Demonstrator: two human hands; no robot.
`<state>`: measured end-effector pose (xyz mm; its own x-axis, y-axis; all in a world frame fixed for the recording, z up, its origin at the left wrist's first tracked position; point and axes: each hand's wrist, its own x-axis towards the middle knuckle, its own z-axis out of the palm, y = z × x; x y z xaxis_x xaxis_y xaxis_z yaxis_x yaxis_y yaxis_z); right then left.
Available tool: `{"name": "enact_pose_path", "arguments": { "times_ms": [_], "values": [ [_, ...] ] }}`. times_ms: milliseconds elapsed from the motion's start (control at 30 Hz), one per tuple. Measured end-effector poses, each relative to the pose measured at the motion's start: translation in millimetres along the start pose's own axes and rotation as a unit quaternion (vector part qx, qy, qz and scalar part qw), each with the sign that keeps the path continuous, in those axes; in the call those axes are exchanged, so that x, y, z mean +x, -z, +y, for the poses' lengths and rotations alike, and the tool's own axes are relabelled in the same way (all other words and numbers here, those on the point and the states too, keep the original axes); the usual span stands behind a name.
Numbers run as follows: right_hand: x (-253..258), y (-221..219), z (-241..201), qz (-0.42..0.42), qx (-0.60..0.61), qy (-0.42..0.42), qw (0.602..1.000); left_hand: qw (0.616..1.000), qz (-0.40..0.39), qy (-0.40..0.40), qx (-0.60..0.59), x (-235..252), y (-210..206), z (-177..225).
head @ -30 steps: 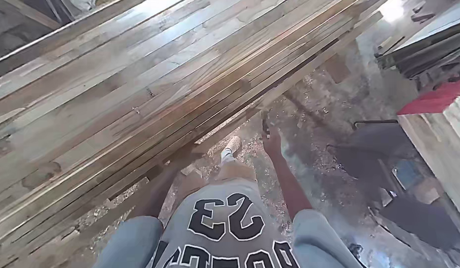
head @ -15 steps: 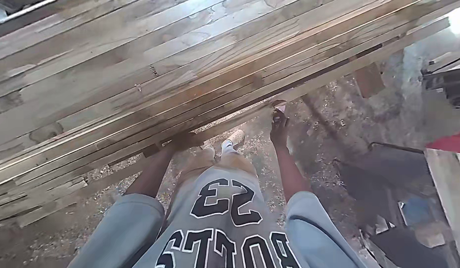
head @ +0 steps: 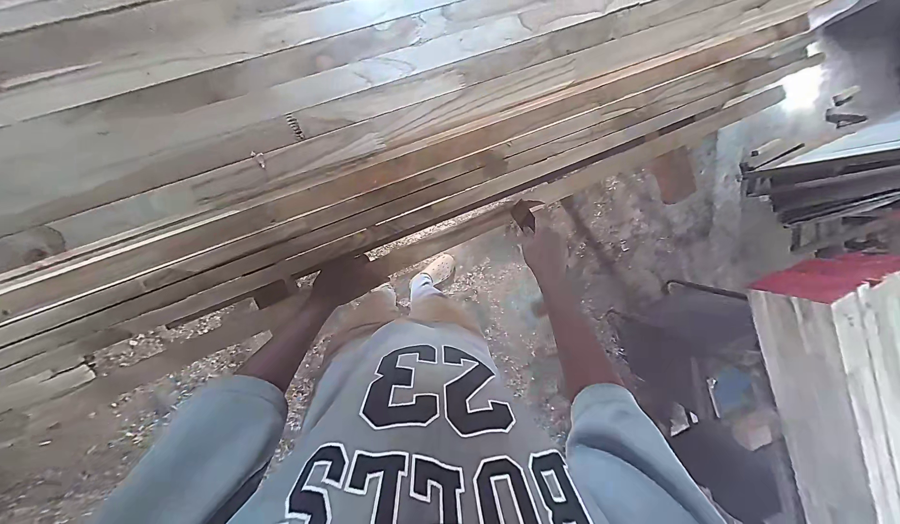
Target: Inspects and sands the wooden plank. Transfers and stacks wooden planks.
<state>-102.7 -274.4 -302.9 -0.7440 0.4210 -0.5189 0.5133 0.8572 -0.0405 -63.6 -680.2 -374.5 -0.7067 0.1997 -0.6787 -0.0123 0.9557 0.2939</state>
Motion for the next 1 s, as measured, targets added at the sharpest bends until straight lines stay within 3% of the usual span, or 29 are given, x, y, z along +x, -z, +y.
{"name": "enact_pose_path", "arguments": {
  "times_ms": [200, 367, 467, 567, 633, 1000],
  "values": [
    [-22.2, -14.9, -45.2, 0.011, -0.054, 0.003, 0.998, 0.999, 0.023, -0.017, 0.025, -0.8, -7.7, -2.7],
    [-122.9, -62.5, -131.9, -0.155, -0.087, 0.122, 0.976, 0.999, -0.007, -0.021, 0.034, -0.5, -9.1, -8.4],
    [-108.7, -48.0, -105.0, -0.151, -0.048, 0.107, 0.982, 0.999, 0.003, -0.028, 0.018, 3.4, -11.4, -10.2],
    [-52.9, -7.3, -45.4, -0.042, -0.025, -0.011, 0.999, 1.000, -0.004, -0.025, 0.017, 0.7, -10.9, -14.3],
    [-22.5, 1.2, -21.3, 0.004, -0.044, -0.043, 0.998, 0.999, -0.001, -0.034, 0.022, 3.7, -12.0, -14.1],
    [-25.9, -6.4, -68.6, -0.031, -0.121, -0.013, 0.992, 0.999, -0.004, -0.023, 0.039, 5.1, -14.2, -12.2]
  ]
}}
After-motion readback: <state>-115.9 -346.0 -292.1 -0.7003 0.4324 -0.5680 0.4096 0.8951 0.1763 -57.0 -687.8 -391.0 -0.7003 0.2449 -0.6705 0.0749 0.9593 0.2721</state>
